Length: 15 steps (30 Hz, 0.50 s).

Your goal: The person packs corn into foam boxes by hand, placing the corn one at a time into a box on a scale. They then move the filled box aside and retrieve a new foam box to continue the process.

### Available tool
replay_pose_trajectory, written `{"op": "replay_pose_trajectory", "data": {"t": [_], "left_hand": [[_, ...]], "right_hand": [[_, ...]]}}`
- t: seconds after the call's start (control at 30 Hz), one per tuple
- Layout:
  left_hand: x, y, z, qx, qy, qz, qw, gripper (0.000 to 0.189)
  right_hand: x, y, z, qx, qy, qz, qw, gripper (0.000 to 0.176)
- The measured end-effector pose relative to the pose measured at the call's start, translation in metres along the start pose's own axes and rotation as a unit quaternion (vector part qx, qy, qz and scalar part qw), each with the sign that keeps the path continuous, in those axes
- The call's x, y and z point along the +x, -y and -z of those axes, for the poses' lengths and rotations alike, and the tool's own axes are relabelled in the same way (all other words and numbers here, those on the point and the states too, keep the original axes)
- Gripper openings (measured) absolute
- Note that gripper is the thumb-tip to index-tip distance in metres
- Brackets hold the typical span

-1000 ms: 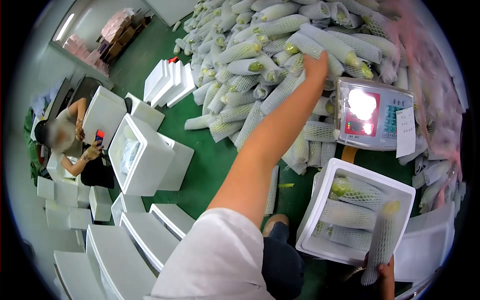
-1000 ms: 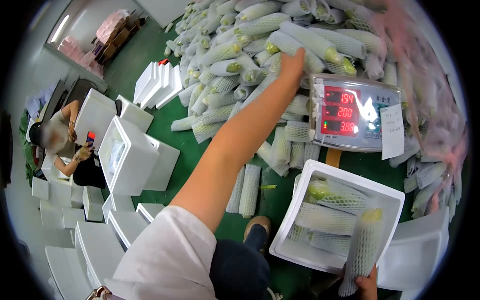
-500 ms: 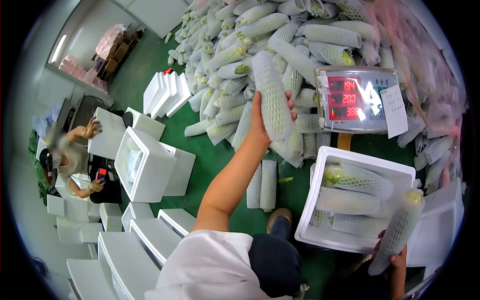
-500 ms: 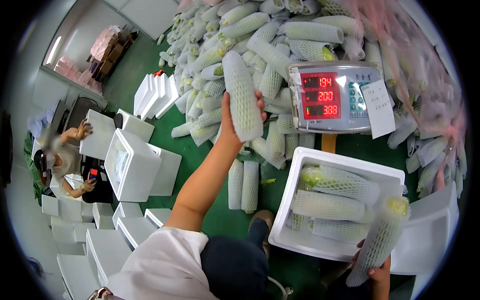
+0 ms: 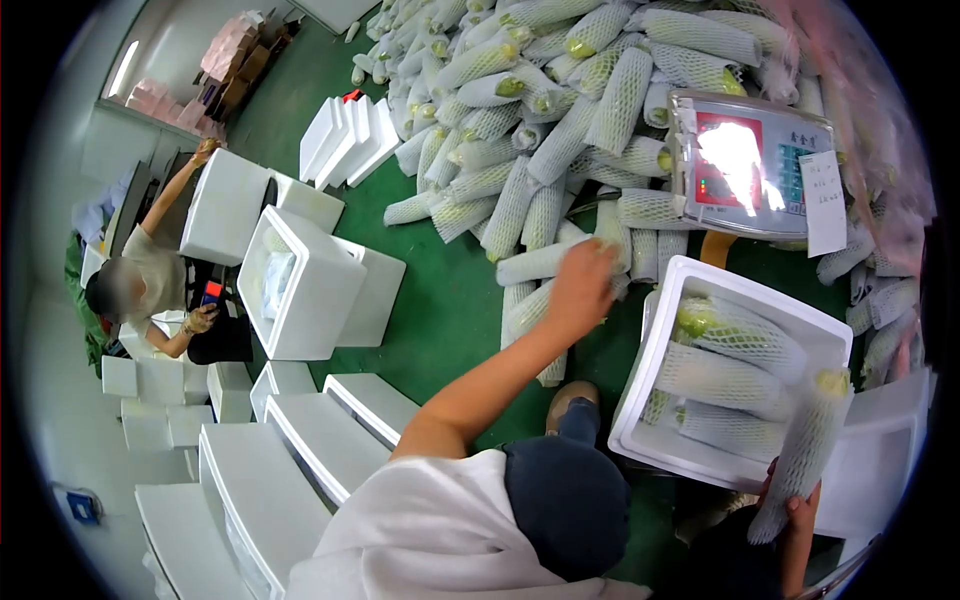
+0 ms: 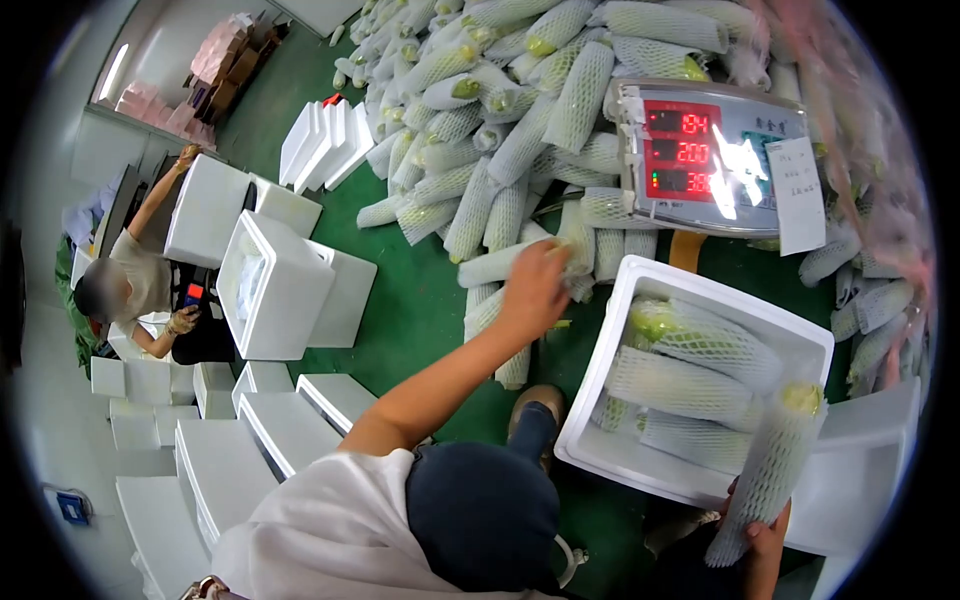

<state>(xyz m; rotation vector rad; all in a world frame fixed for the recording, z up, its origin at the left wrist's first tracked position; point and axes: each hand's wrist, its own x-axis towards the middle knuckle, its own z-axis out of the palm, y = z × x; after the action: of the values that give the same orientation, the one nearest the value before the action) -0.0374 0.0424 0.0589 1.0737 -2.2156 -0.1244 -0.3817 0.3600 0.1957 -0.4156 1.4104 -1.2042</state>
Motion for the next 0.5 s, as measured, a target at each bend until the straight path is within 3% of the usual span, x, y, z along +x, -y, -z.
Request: {"op": "replay_pose_trajectory", "data": {"t": [0.03,0.1,0.13,0.17,0.27,0.37,0.43,0.47,0.5], "left_hand": [[0.024,-0.003,-0.017,-0.08,0.016,-0.049,0.996,0.057],[0.064,0.004,-0.078,-0.108,0.058,-0.031,0.992,0.054],[0.083,0.01,-0.099,-0.076,0.036,-0.075,0.994,0.049],[0.094,0.022,-0.131,0.074,0.041,-0.096,0.992,0.049],[0.12,0.058,-0.185,0.153,0.112,-0.018,0.982,0.056],[0.131,0.037,-0.111,0.051,0.268,0.016,0.962,0.064],[0.113,0.027,-0.058,0.089,0.232,-0.003,0.969,0.069],[0.105,0.013,-0.014,0.095,0.294,0.064,0.949,0.072],[0.087,0.015,0.014,0.021,0.279,0.12,0.953,0.075]], "right_hand": [[0.001,-0.002,-0.001,0.001,-0.001,-0.001,1.0,0.097],[0.009,-0.003,0.0,0.004,0.001,0.008,1.0,0.095],[0.012,-0.001,-0.005,0.003,-0.003,0.013,1.0,0.094],[0.012,0.001,-0.01,0.003,-0.009,0.016,1.0,0.094],[0.011,0.003,-0.023,0.004,-0.041,0.026,0.999,0.092],[0.014,0.002,-0.01,0.004,-0.024,0.021,0.999,0.091],[0.011,-0.002,0.0,0.012,-0.022,0.024,0.999,0.091],[0.01,-0.002,0.001,0.017,-0.029,0.031,0.999,0.091],[0.011,-0.001,0.002,0.02,-0.036,0.038,0.998,0.091]]}}
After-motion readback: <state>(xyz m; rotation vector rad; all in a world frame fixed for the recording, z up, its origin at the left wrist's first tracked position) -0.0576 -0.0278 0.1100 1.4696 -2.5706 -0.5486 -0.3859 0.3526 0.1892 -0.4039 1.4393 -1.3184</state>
